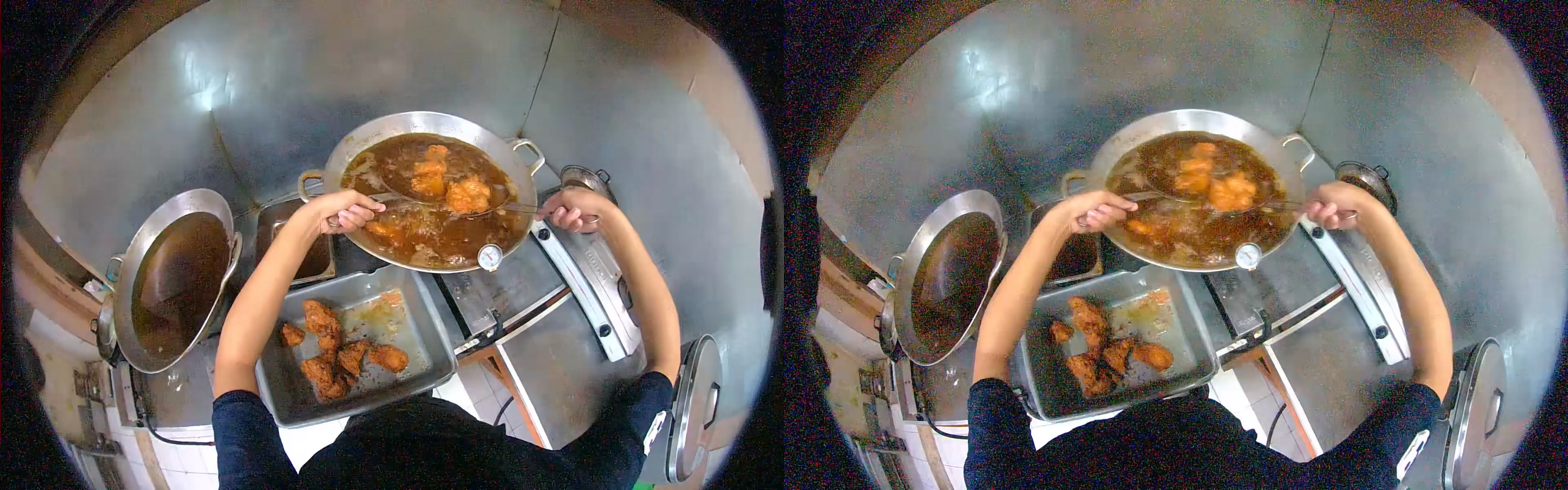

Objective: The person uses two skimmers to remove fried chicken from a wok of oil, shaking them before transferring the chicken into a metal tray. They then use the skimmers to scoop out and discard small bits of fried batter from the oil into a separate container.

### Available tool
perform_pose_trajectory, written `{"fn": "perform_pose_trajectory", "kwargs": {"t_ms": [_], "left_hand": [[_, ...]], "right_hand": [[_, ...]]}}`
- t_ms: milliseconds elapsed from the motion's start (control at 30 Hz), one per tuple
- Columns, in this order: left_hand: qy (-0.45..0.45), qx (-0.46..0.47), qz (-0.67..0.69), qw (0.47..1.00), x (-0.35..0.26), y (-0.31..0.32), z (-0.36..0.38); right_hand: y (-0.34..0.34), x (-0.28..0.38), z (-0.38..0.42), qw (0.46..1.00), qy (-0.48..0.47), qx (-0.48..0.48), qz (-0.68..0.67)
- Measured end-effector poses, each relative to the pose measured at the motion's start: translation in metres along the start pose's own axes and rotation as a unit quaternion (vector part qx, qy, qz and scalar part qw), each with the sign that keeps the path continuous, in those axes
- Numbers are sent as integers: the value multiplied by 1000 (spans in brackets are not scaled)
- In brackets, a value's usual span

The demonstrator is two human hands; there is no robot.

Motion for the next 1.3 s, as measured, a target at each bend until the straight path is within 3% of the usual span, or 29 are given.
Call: {"fn": "perform_pose_trajectory", "kwargs": {"t_ms": [233,400,533,700,833,933,1300], "left_hand": [[27,10,93,995,10,-1,-11],[23,9,124,992,25,14,-32],[54,0,119,991,42,28,-45],[66,-46,162,984,51,49,-53],[69,-58,277,957,51,58,-64],[86,-67,330,937,53,67,-72],[179,-83,177,964,56,77,-67]], "right_hand": [[-5,8,40,997,-15,-43,56],[-4,15,5,996,-55,-33,56],[24,38,-15,986,-80,-94,110],[45,68,-10,946,-89,-192,246],[59,88,-18,799,-149,-333,478],[77,91,0,767,-180,-407,462],[15,76,-35,699,-225,-500,459]]}}
Point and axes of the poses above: each hand's wrist, its own z-axis away from the middle knuckle, its own y-axis out of the palm, x = y × z, the point moved 2 cm from there along -z, towards the middle knuckle, and after that the axes turned 15 degrees about y, right-handed, at the moved point
